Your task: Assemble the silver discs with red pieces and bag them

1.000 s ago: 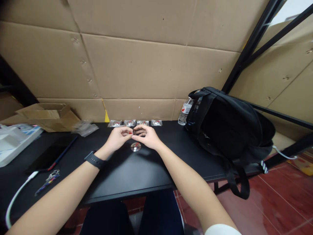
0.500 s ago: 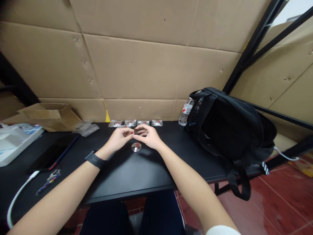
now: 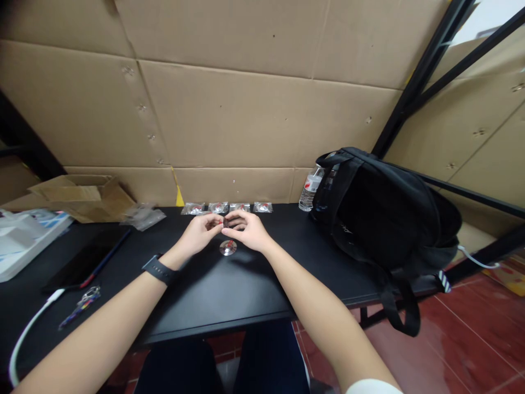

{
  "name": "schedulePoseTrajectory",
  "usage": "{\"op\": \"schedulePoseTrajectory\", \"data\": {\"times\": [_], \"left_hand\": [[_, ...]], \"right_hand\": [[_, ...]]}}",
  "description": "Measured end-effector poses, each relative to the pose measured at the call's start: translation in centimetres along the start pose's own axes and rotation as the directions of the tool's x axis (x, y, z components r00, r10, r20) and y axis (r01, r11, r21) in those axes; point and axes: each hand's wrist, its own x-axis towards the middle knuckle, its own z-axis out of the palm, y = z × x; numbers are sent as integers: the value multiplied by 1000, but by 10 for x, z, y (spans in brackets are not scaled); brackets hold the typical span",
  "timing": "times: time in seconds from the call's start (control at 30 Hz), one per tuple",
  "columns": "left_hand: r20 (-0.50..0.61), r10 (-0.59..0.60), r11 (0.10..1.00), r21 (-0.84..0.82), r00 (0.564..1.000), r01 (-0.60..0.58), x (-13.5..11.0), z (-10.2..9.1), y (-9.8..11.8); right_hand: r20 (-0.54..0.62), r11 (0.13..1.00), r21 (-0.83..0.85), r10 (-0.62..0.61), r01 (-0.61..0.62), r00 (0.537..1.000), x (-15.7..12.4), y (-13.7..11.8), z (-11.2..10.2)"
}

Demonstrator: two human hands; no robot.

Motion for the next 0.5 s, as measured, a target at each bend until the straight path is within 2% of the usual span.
{"op": "schedulePoseTrajectory", "data": {"times": [0.3,0.5], "left_hand": [[10,-24,996,-83,1000,25,2,4,-9],[-4,-72,994,-84,997,71,1,2,-7]], "right_hand": [[28,1000,-23,7,-6,1000,-1,-3,-1],[34,999,-45,-5,7,999,-1,-4,-1]]}}
